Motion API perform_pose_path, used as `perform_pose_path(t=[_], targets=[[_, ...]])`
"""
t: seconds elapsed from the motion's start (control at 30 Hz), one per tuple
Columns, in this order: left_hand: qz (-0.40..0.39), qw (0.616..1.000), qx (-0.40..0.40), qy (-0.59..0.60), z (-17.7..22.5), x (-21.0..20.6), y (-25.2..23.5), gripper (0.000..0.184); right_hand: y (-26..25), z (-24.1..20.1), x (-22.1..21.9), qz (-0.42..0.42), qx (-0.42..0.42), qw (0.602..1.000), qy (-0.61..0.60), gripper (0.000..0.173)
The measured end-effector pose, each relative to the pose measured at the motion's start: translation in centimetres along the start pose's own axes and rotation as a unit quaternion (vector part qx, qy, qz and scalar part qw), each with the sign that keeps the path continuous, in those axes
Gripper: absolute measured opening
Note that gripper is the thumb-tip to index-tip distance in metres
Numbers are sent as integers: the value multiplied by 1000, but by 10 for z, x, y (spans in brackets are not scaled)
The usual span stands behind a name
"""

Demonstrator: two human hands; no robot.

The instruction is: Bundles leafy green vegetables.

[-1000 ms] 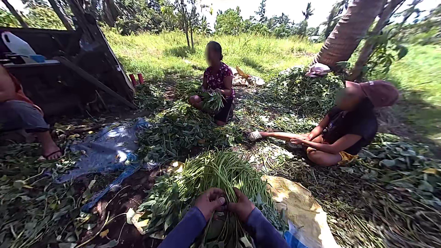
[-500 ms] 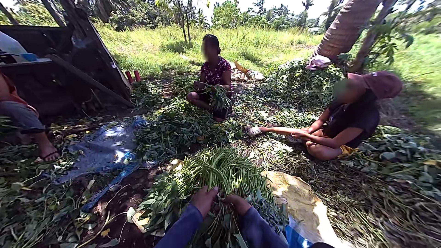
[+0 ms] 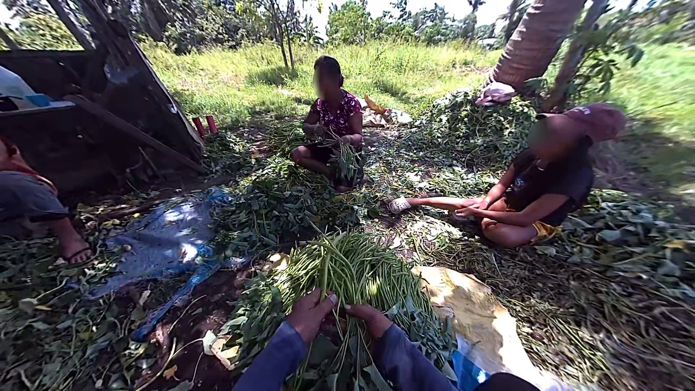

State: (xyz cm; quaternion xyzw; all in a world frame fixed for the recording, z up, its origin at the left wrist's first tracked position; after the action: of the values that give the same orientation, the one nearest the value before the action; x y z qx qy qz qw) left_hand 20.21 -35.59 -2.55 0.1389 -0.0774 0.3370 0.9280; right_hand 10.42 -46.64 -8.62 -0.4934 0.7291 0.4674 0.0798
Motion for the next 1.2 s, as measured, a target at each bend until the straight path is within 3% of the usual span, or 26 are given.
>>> perform_pose_path(t=[0.17, 0.33, 0.53, 0.67, 0.8, 0.97, 1.03, 1.1, 1.2], targets=[[35, 998, 4, -51, -5, 2, -1, 37, 4, -4, -5, 33, 35, 988, 146, 47], [71, 992, 58, 85, -16, -18, 3, 43, -5, 9, -7, 88, 122, 962, 229, 56], [135, 987, -6, 84, -24, -43, 10, 53, 1, 25, -16, 209, 89, 922, 315, 63], [161, 983, 29, 86, -43, -48, 5, 61, -1, 30, -13, 209, 124, 917, 317, 68], [129, 972, 98, 171, -54, -53, 3, 50, 1, 24, -15, 218, 161, 863, 426, 58], [77, 980, 32, 182, -42, -47, 6, 62, 18, 3, -29, 205, 186, 812, 514, 66], [92, 974, 17, 206, -37, -44, 7, 57, 23, -3, -35, 186, 183, 798, 543, 71], [109, 965, 24, 239, -35, -40, 6, 52, 28, -6, -40, 137, 152, 814, 544, 82], [151, 955, 12, 256, -32, -28, 1, 45, 24, -6, -35, 77, 175, 895, 404, 90]])
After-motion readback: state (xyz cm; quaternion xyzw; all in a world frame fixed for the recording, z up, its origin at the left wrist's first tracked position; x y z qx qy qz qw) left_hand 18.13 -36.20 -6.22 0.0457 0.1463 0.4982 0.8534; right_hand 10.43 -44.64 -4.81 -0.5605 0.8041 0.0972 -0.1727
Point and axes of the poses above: each hand's wrist, its own y-axis away from the middle knuckle, its own x-axis out of the back of the hand, z = x × y, the point moved 5 cm from there along -y, towards the middle knuckle, and after that the axes turned 13 degrees about -x, right-handed, at the moved point
